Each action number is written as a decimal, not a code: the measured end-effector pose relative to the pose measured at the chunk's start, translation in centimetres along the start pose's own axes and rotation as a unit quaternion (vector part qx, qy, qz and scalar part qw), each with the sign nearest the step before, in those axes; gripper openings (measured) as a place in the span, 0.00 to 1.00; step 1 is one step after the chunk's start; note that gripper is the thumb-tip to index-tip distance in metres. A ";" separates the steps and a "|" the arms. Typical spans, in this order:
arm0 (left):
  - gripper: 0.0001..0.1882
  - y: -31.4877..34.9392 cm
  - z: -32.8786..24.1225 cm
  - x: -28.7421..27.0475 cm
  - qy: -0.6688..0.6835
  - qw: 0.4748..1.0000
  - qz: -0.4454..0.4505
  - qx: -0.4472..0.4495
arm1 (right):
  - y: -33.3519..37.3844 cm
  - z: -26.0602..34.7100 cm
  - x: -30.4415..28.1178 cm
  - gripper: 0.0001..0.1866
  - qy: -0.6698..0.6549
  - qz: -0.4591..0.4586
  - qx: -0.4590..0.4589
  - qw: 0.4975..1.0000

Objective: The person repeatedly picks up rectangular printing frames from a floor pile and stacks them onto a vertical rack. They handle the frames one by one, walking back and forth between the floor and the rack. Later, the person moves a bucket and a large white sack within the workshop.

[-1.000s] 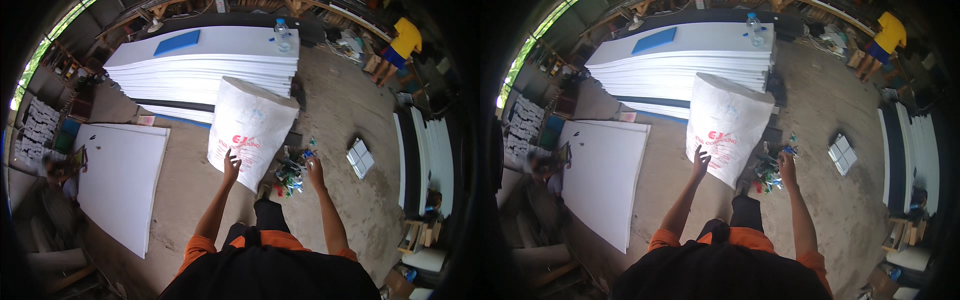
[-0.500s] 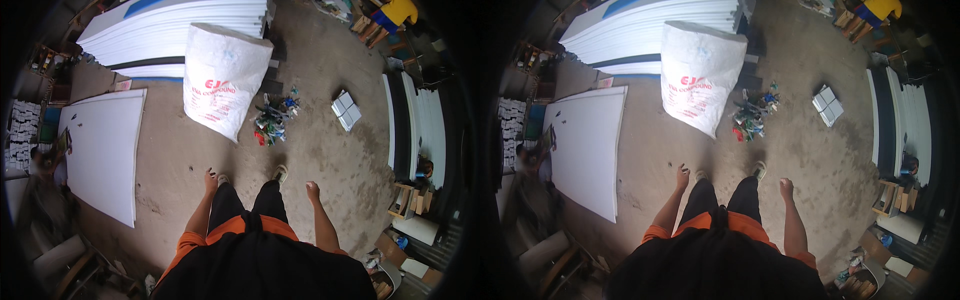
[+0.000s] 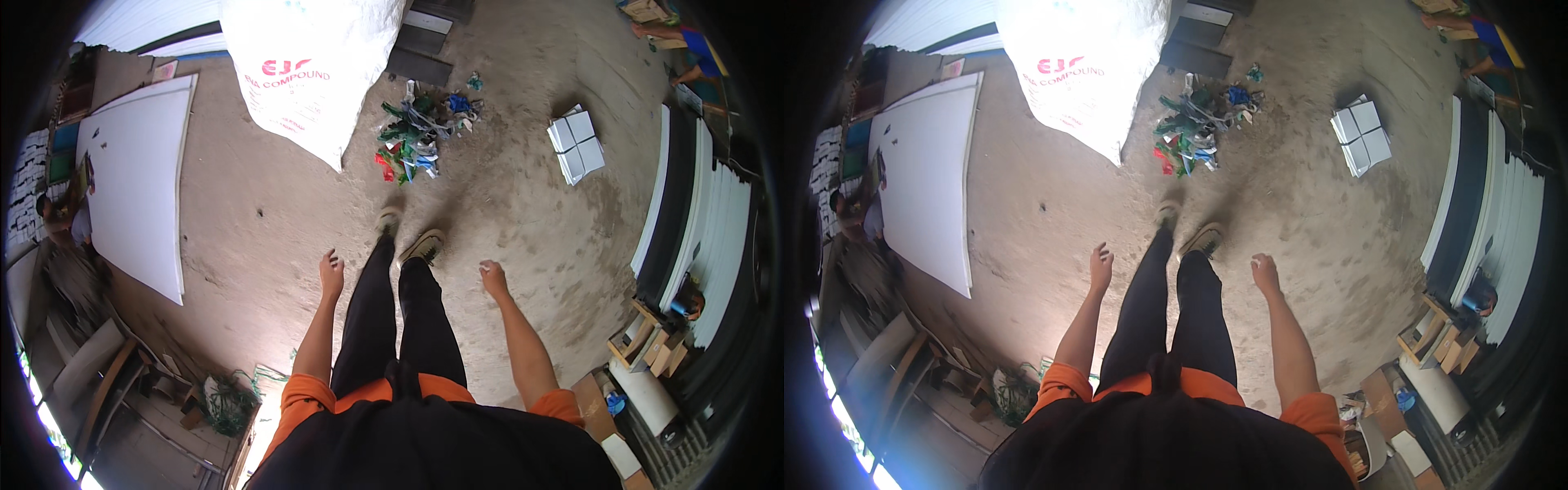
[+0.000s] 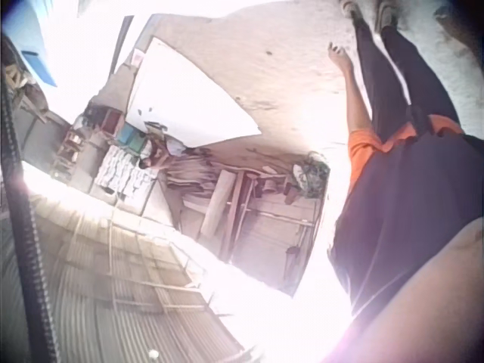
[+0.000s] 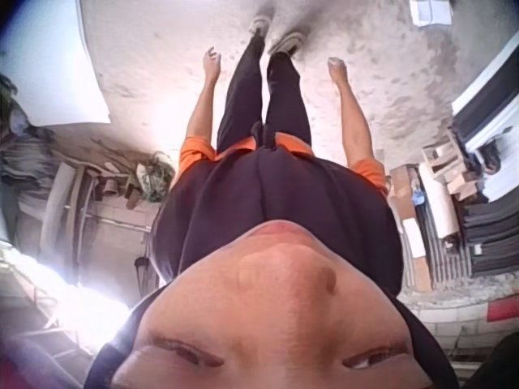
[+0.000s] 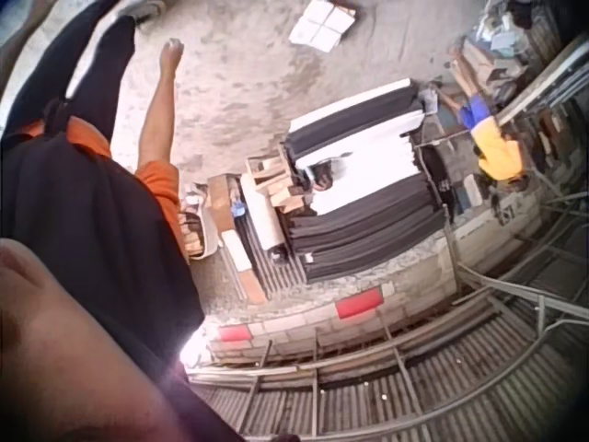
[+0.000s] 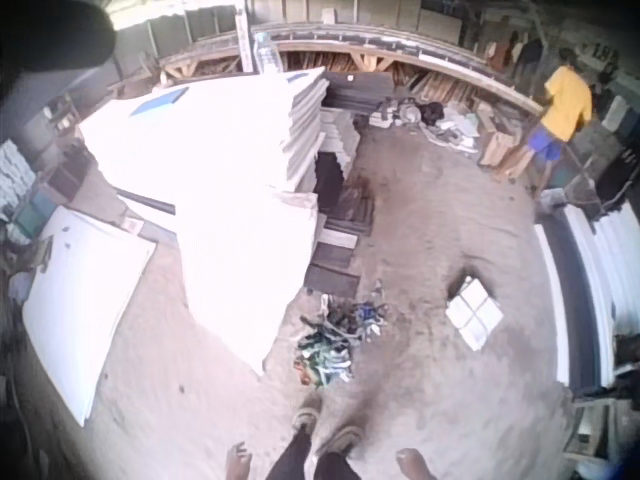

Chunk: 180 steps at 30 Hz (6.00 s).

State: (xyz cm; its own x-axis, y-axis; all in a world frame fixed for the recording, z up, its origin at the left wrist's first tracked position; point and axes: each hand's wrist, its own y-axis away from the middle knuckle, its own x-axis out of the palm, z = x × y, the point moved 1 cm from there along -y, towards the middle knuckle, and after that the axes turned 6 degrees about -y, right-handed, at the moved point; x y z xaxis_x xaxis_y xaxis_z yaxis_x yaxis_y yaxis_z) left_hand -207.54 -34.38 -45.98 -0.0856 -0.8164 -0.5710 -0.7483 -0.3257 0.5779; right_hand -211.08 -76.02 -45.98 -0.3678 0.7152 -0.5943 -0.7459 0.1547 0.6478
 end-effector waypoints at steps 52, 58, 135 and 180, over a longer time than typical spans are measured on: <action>0.18 -46.2 -20.7 49.9 -0.267 0.882 -0.072 0.382 | -63.3 -3.5 -0.1 0.18 0.062 -0.152 -0.524 0.836; 0.15 -45.0 -20.5 49.7 -0.191 0.876 -0.084 0.434 | -65.7 -5.7 1.4 0.18 0.111 -0.108 -0.520 0.840; 0.15 -31.7 -11.9 33.2 0.353 0.891 -0.229 0.171 | -47.8 14.8 8.2 0.23 -0.206 0.033 -0.479 0.852; 0.19 -37.0 -46.8 -10.6 0.361 0.922 -0.040 0.137 | -26.8 52.2 -26.4 0.34 -0.099 -0.156 -0.488 0.853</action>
State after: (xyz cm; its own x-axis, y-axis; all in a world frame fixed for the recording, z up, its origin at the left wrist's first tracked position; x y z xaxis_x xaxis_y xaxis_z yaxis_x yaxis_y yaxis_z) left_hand -148.15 -35.99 -34.01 0.3636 -0.9315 -0.0118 -0.8794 -0.3474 0.3257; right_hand -152.42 -63.48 -22.80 -0.0388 0.8589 -0.5106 -0.9328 -0.2144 -0.2897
